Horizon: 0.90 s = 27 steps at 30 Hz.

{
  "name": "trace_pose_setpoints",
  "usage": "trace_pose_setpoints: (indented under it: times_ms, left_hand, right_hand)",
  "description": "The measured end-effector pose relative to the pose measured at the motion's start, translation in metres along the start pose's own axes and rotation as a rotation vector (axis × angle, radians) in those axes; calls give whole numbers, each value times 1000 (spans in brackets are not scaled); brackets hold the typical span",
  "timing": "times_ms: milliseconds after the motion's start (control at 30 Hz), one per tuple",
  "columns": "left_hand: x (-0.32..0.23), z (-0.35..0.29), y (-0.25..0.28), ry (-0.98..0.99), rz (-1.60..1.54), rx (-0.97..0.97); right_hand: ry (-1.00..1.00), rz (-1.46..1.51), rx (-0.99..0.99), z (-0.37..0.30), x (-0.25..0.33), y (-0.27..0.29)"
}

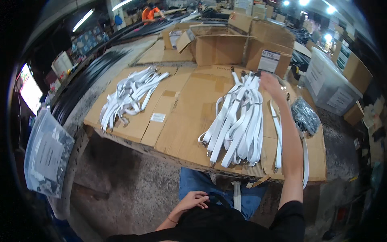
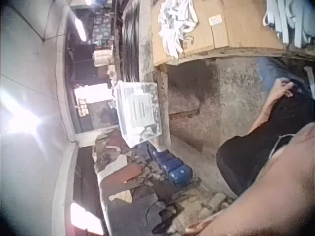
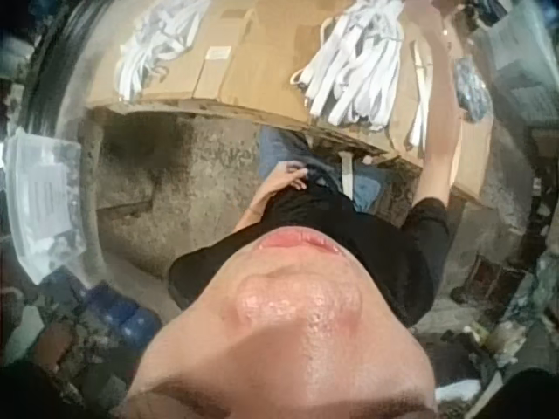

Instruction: Assembling white webbing straps with black plastic buckles and metal clips.

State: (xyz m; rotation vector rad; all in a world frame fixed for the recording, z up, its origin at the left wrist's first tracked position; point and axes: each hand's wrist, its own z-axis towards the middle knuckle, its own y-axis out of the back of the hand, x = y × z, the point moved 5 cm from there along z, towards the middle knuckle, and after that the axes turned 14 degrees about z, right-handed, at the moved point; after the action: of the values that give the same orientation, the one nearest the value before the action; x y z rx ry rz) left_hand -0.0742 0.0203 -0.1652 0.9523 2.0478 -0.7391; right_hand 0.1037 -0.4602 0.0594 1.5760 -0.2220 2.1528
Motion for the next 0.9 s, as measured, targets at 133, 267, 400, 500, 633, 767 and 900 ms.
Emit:
trace_pose_setpoints:
  times_ms: [133,267,400,500,633,767,900]
  left_hand:
    - [-7,7,20,-157,270,-62]
    - [-97,-26,108,-333,389,-546]
    - [-138,-64,264,-451,572,-1406]
    - [-144,-76,376,-332,851,-1820]
    - [-151,-97,469,-41,859,-2057]
    - [-161,-83,493,154,844,-1863]
    - [-138,-89,542,35,766,-1700]
  right_hand:
    - [-65,-84,-92,-125,-18,29]
    - [-232,-176,-190,-221,-29,153]
    - [-411,-267,-362,-311,-72,260]
    - [-674,-276,-531,-373,-85,275]
    - [-687,-295,-621,-407,-84,249]
    - [-399,-428,-610,-434,-115,286]
    - [-457,-1012,-528,-422,-119,285]
